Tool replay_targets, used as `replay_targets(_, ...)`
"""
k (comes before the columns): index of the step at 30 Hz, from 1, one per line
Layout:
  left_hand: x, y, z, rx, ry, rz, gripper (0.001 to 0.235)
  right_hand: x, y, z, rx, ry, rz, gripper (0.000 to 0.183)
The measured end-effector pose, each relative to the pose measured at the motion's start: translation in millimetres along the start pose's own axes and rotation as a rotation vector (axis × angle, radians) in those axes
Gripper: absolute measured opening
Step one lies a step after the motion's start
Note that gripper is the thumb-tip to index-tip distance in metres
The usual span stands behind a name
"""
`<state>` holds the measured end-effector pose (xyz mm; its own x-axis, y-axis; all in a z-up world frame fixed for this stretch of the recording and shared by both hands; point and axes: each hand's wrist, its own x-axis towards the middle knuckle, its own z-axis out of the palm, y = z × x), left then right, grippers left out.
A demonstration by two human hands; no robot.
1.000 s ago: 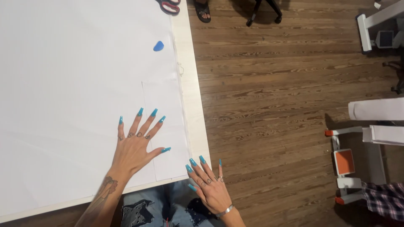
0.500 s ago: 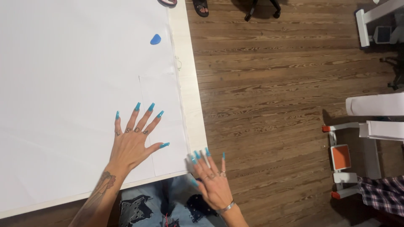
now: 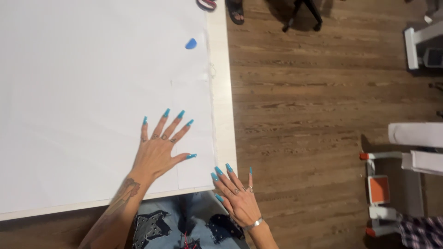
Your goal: Marking a line on a white sheet of material and cutting it with scissors
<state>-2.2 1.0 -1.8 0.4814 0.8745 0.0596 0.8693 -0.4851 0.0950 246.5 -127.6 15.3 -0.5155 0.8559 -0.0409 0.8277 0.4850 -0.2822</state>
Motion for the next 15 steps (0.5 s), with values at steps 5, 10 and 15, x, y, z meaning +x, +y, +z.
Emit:
replay_targets(5, -3, 0, -5, -0.074, 0.005, -0.005, 0.074, 2, -2, 5, -0.073, -0.051, 0.007, 0.052)
replay_targets(10, -4, -1, -2, -0.090, 0.014, -0.017, 0.073, 2, 1, 12, -0.086, -0.035, 0.000, 0.051)
replay_targets(15, -1, 2, -9, -0.107, 0.009, -0.022, 0.071, 3, 3, 6, -0.019, -0.041, -0.006, 0.048)
